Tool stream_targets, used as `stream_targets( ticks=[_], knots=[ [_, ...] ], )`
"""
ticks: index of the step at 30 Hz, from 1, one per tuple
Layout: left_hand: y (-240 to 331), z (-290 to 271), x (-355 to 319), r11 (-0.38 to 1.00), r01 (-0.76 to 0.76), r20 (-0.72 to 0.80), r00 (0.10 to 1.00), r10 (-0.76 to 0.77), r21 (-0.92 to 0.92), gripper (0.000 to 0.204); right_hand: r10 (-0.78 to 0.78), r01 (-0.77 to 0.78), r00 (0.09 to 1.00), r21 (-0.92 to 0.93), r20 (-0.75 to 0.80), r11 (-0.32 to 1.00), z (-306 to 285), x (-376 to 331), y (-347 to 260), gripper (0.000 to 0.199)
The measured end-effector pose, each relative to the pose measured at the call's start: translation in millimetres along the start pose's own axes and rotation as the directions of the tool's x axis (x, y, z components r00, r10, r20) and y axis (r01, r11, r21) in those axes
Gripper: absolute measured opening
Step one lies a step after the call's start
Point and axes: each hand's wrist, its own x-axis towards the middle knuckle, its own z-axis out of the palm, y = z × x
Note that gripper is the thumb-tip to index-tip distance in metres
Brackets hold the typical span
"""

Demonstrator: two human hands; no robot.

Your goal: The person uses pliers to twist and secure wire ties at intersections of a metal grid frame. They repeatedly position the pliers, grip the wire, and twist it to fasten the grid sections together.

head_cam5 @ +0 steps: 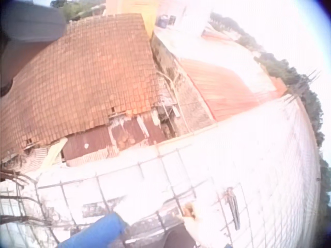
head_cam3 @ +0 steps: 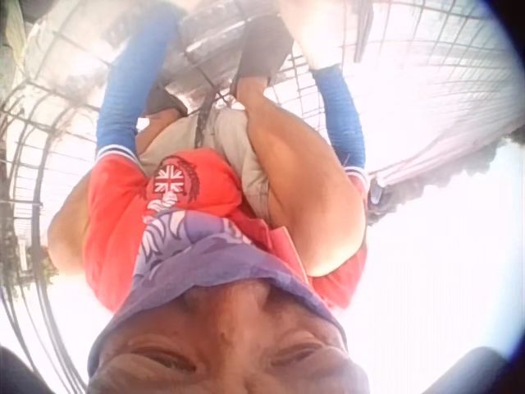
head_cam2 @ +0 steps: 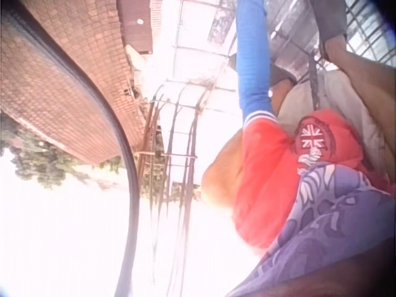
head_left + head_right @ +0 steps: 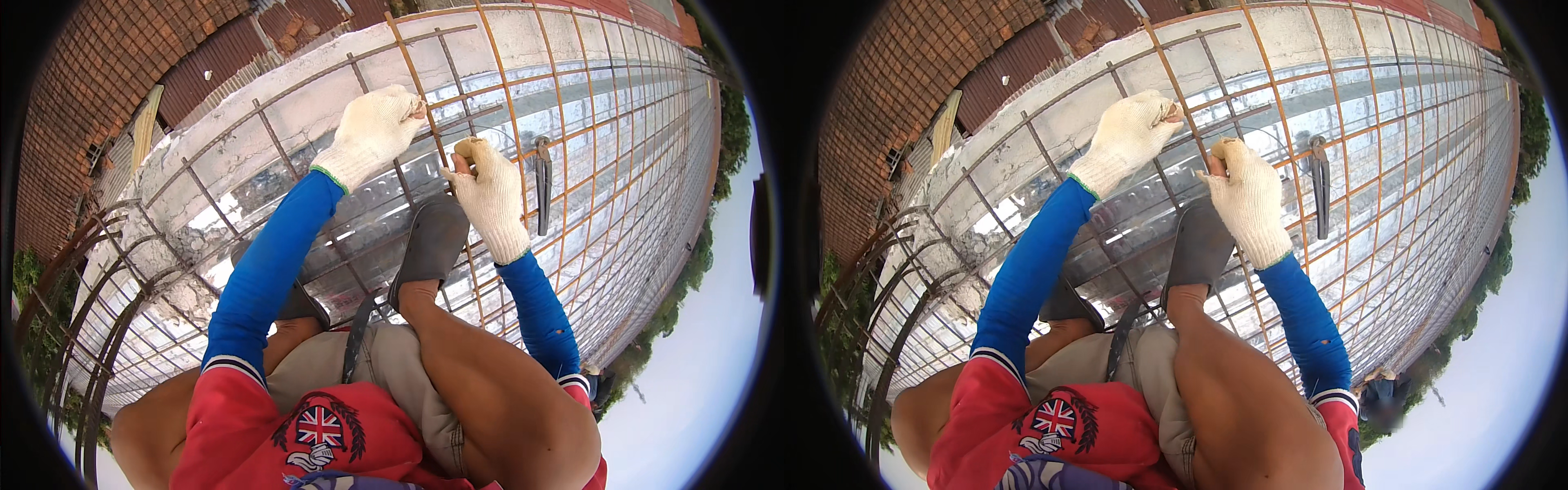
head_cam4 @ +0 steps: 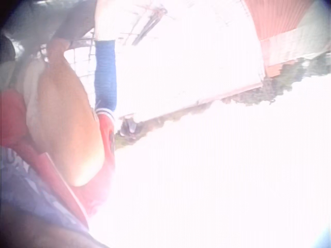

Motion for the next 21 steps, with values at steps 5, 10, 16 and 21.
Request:
stream_targets(
  ticks=[5, 10, 16, 21],
  knots=[
    [-6.0, 5.4, -3.4, 0.999, 0.017, -0.045, 0.999, -0.015, 0.043, 0.021, -0.322, 0.41, 0.912, -0.519, 0.256, 0.75, -14.9, 36.7, -20.8, 0.027],
    [3.9, 7.1, 4.0, 0.997, 0.03, -0.028, 0.999, -0.028, 0.065, 0.023, -0.4, 0.577, 0.814, -0.509, 0.421, 0.639, -18.9, 57.4, -1.3, 0.011],
    [4.5, 6.0, -1.2, 0.996, 0.027, -0.05, 0.998, -0.023, 0.081, 0.024, -0.415, 0.65, 0.759, -0.564, 0.501, 0.509, -9.0, 70.0, -5.6, 0.011],
    [2.7, 2.8, -9.1, 0.995, 0.046, -0.026, 0.999, -0.044, 0.093, 0.023, -0.362, 0.531, 0.833, -0.419, 0.419, 0.737, -1.8, 68.3, 7.5, 0.013]
  ],
)
